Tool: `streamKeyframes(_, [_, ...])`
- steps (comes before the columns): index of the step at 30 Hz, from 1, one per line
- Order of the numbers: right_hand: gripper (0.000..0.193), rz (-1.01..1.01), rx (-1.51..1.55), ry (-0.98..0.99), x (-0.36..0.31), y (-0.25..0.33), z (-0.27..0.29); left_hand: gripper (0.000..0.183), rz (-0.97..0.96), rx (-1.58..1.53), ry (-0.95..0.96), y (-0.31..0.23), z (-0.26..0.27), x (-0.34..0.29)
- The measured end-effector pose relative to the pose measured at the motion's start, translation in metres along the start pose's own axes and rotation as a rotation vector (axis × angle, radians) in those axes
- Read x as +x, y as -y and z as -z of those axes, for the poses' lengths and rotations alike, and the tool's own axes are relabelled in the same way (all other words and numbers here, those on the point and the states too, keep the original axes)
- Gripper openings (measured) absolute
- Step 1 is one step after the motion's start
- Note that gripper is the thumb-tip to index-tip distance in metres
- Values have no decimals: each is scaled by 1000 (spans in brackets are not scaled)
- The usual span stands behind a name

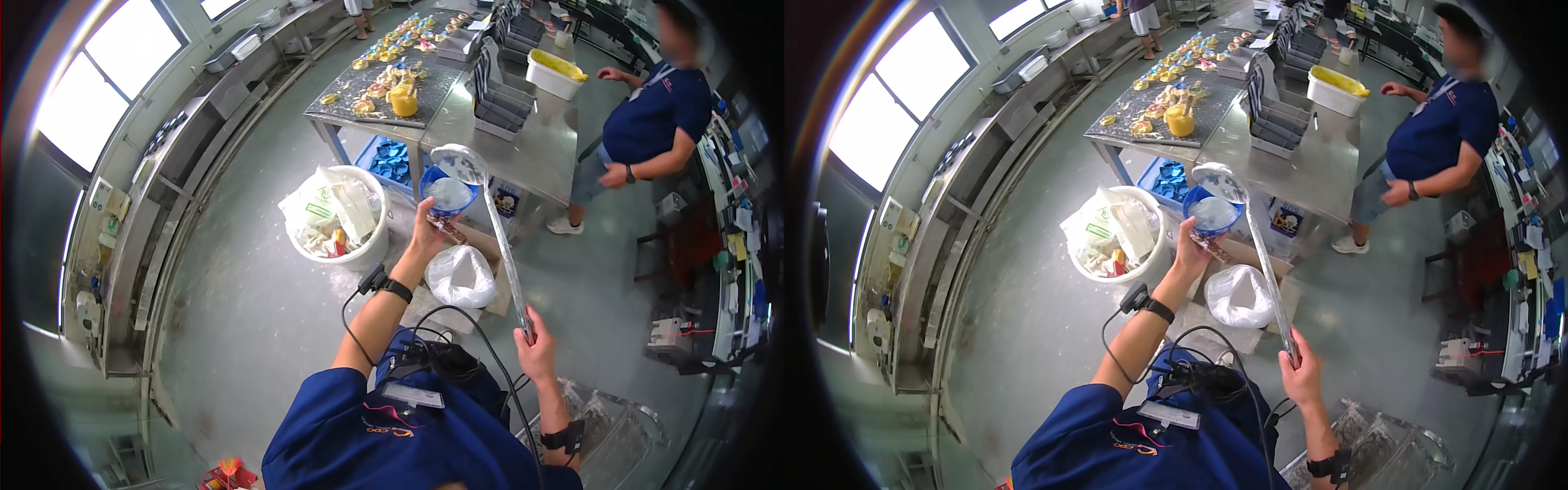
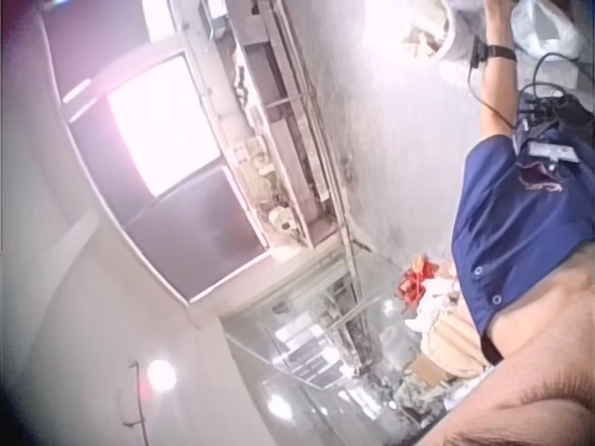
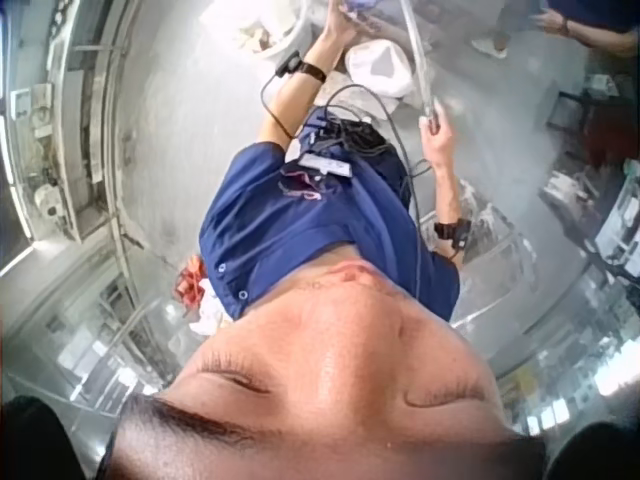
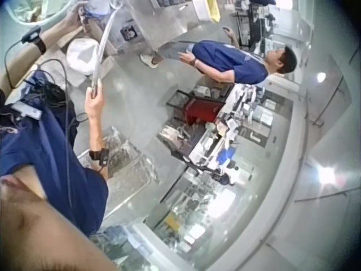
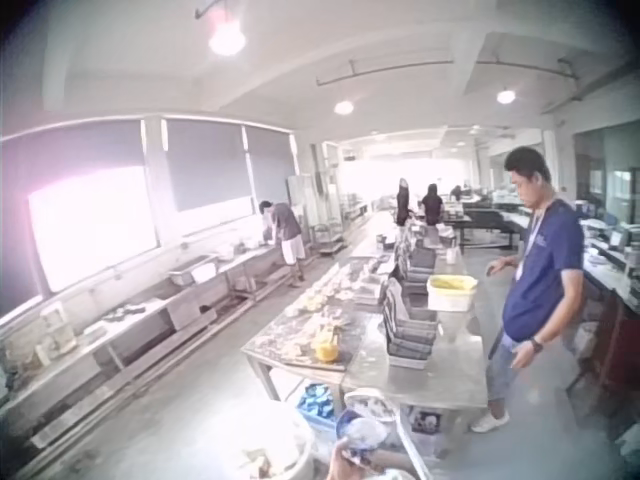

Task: Applying adhesive or liquid to dental prosthetic components, washing a container, and scooping white powder into the container using a small scoop.

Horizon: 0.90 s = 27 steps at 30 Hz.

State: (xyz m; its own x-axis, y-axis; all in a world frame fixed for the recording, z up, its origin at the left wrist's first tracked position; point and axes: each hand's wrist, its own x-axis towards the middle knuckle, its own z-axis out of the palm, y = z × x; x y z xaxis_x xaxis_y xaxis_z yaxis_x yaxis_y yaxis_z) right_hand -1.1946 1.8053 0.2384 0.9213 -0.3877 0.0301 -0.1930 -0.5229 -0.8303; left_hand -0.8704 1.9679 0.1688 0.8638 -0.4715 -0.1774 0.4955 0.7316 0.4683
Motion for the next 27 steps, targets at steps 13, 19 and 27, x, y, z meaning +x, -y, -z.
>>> streamKeyframes(13, [49, -394, -58, 268, 51, -145, -4, 71, -27, 159, -285, -60, 95, -62])
streamKeyframes(19, [46, -438, -538, 589, 116, -253, -123, 70, -170, 158, -491, -105, 164, -134])
streamKeyframes(27, [26, -138, -1446, 308, 186, -497, -317, 75, -189, 212, -574, -126, 227, -151])
